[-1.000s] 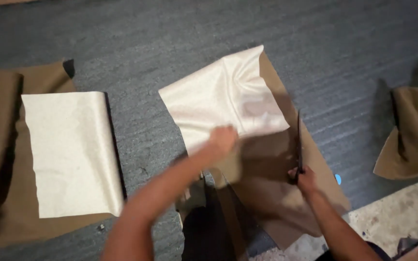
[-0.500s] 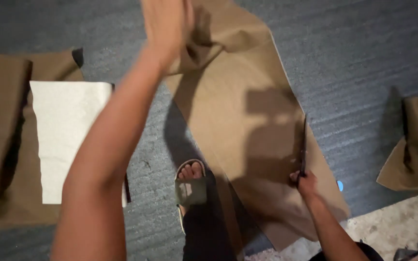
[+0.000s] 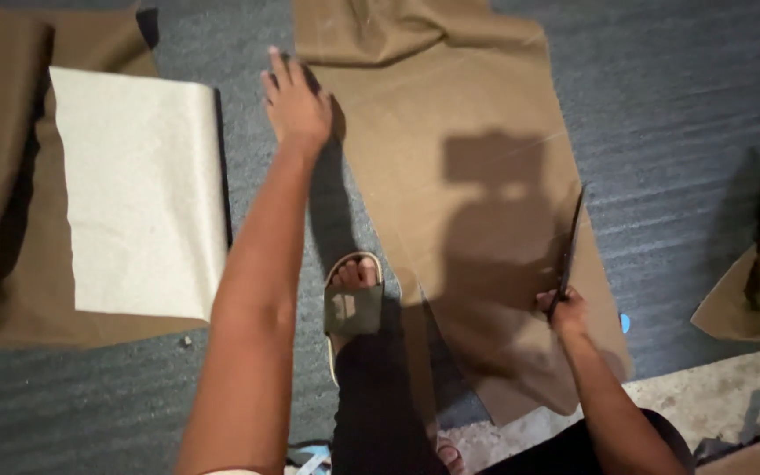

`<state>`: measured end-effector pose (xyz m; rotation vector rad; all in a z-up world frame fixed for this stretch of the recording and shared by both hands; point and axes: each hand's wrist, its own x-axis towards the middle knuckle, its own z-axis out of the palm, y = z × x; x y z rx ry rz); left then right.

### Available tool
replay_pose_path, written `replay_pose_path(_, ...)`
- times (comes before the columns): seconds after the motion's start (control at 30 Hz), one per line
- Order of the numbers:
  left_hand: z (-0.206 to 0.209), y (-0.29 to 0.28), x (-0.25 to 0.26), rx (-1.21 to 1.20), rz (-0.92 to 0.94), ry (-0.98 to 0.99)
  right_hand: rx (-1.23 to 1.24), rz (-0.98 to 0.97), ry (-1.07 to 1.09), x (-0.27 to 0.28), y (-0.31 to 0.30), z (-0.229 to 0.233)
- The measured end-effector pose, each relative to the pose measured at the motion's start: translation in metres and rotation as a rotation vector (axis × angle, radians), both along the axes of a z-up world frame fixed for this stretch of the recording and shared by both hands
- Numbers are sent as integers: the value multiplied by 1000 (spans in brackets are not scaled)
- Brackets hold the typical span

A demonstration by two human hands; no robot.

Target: Cutting pieces of fabric using large upholstery scissors on the floor.

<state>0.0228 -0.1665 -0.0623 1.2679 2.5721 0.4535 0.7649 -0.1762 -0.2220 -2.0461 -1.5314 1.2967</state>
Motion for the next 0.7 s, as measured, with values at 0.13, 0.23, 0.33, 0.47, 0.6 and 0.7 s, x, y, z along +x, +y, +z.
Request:
replay_pose_path(0.13,26,-41,29,163,8,-140,-241,-244,387,-39,-8,67)
replay_pose_path(0.23,29,-104,98,170,-254,-323,-90,137,-192,-94,-38,142)
replay_pose_path(0.33,36,-161,160,144,-559,-416,-235,57,48,-127,-75,164)
replay_pose_path(0.47,45,-206,193,74,-888,-409,-843,-128,353,-121,-145,147)
replay_pose_path(0.6,39,-213,188,-42,-963,-286,-648,560,109,-164,-185,191)
replay_pose_path(0.7,30,-215,189,-18,-972,-343,-623,611,137,-177,-192,208)
